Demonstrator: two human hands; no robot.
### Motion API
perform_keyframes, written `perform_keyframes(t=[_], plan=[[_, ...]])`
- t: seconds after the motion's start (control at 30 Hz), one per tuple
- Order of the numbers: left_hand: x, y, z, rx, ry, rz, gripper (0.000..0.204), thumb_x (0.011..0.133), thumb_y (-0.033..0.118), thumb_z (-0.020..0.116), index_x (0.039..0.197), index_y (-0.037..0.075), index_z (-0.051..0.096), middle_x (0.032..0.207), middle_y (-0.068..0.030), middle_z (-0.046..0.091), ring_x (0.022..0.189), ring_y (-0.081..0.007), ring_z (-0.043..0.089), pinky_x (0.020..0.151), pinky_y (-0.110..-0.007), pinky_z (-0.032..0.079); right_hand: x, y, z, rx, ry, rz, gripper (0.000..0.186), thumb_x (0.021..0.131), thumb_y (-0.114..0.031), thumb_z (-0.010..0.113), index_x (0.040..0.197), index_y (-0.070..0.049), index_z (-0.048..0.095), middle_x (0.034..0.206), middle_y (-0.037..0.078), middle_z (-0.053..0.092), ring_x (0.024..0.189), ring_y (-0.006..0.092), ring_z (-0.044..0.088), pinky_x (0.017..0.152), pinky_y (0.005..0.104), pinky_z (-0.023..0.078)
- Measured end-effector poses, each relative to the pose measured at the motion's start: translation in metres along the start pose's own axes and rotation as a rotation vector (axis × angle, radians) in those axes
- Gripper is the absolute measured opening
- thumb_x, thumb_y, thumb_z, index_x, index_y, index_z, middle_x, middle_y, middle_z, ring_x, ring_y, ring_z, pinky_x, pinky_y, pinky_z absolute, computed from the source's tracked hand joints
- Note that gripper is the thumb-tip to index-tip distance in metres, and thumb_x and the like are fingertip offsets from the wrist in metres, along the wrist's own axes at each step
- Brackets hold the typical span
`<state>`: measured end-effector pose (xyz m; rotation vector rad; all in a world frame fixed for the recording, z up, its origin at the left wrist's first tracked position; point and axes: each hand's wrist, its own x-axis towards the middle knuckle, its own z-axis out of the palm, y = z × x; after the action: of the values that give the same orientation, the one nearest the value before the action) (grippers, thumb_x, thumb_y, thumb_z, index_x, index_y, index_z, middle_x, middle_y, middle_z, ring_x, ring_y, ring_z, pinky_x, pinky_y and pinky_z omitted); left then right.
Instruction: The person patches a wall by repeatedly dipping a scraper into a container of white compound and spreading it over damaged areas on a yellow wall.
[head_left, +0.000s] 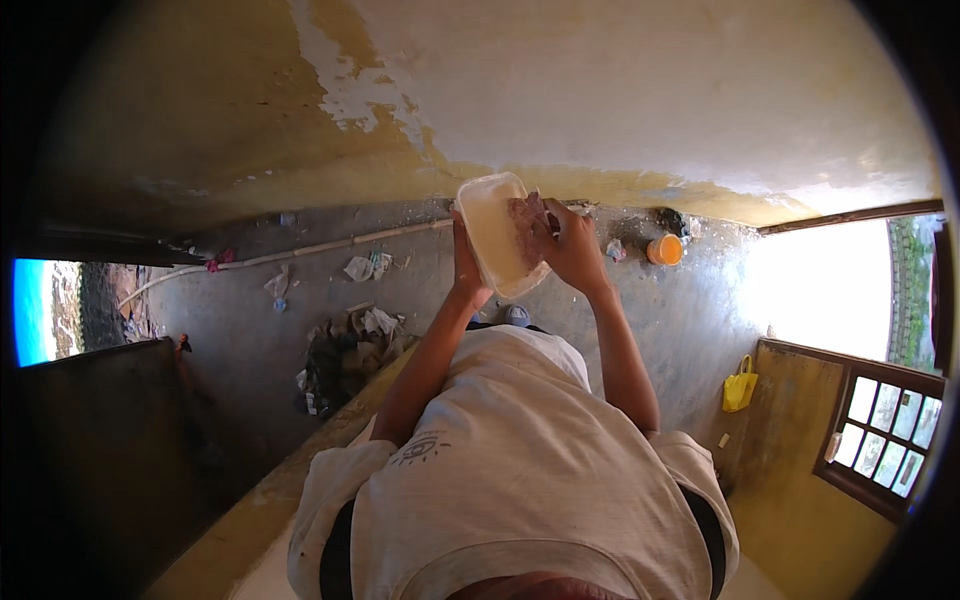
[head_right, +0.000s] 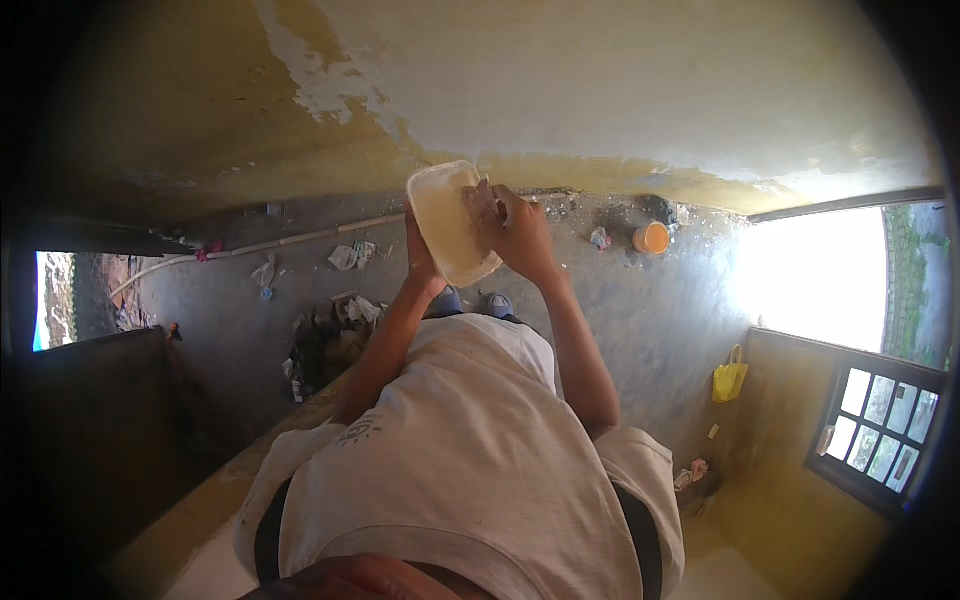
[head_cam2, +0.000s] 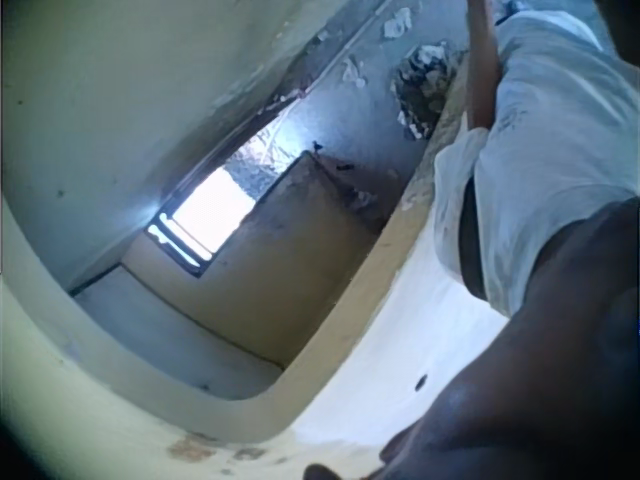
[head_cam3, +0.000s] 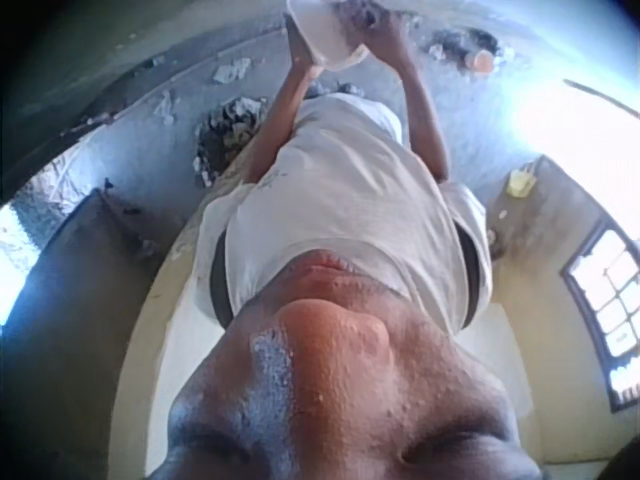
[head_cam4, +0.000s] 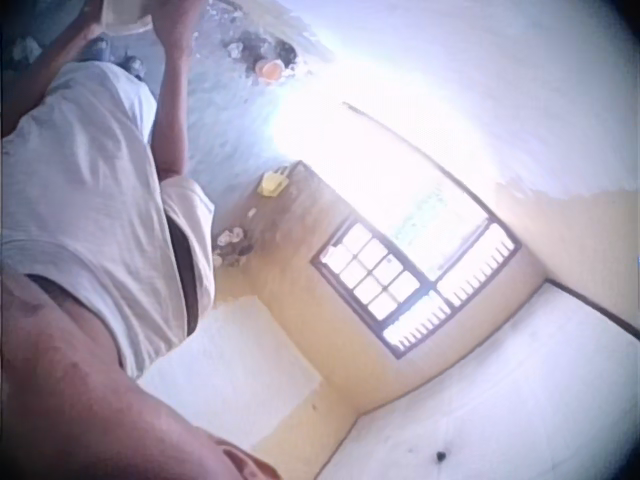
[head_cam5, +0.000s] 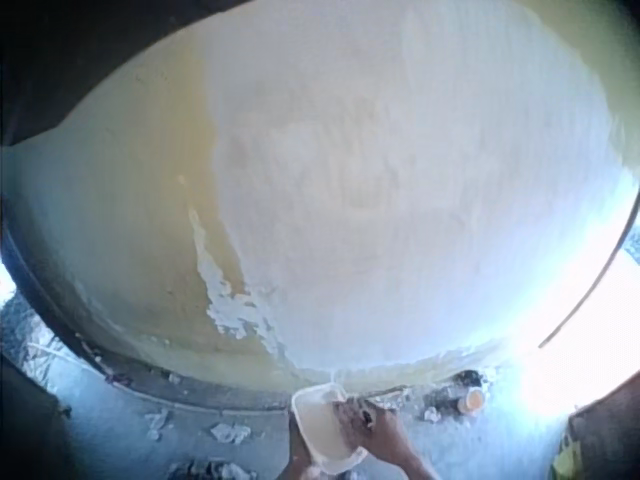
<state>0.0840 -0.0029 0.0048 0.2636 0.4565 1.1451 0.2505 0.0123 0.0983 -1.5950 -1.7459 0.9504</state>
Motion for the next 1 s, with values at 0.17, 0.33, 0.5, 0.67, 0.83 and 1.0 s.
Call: perform_keyframes(t=[0.17,0.33,0.5,0.67,0.83,1.0], plan=[[0.006,0.004,0.001,-0.093,-0.061,-0.073,0.081,0.102,0.073,0.026,0.155,0.013,0.042,0.149,-0.0107,0.054,0.133,-0.0296,0.057,0.111,-0.051,0.048,-0.02,-0.007,-0.014,0.186,0.105,-0.2,0.043,0.092,-0.002,0.058,0.135,-0.002,0.057,0.091,0.023,0.071,0.081,0.0409,0.07,0.071,0.0466,0.055],[0.019,0.005,-0.005,-0.047,0.007,-0.193,0.083,0.101,0.074,0.024,0.154,0.014,0.043,0.148,-0.0119,0.055,0.132,-0.0306,0.058,0.109,-0.053,0.049,-0.024,0.01,-0.05,-0.112,-0.144,-0.326,0.048,0.086,0.007,0.059,0.133,-0.002,0.06,0.102,0.02,0.069,0.09,0.0392,0.069,0.079,0.0446,0.056],[0.027,-0.001,-0.011,-0.148,-0.118,-0.279,0.078,0.103,0.071,0.024,0.153,0.014,0.045,0.145,-0.0114,0.057,0.129,-0.0306,0.059,0.106,-0.054,0.052,-0.018,0.026,-0.052,-0.435,-0.053,-0.518,0.052,0.07,0.006,0.079,0.12,-0.011,0.074,0.098,0.008,0.061,0.093,0.0275,0.063,0.076,0.0385,0.059],[0.038,0.001,0.041,0.141,-0.1,-0.18,0.073,0.105,0.065,0.026,0.151,0.013,0.046,0.142,-0.0122,0.059,0.126,-0.0311,0.062,0.102,-0.056,0.054,0.001,0.037,-0.068,-0.485,0.073,-0.596,0.049,0.061,-0.001,0.086,0.107,-0.015,0.081,0.111,0.016,0.058,0.11,0.0336,0.061,0.087,0.0417,0.059],[0.087,-0.019,0.044,0.037,-0.138,-0.111,0.071,0.105,0.063,0.029,0.151,0.011,0.046,0.142,-0.0141,0.059,0.125,-0.0312,0.063,0.1,-0.053,0.057,0.039,0.059,-0.096,-0.408,0.043,-0.789,0.04,0.066,-0.004,0.082,0.104,-0.013,0.078,0.128,0.013,0.062,0.124,0.0342,0.061,0.096,0.0434,0.058],[0.117,-0.033,0.083,-0.168,-0.202,-0.082,0.073,0.105,0.065,0.03,0.151,0.01,0.046,0.143,-0.0152,0.058,0.127,-0.0318,0.062,0.101,-0.053,0.057,0.065,0.073,-0.132,-0.236,0.146,-0.889,0.042,0.063,0.005,0.079,0.103,-0.007,0.077,0.112,0.009,0.068,0.112,0.0326,0.066,0.09,0.0414,0.061]])
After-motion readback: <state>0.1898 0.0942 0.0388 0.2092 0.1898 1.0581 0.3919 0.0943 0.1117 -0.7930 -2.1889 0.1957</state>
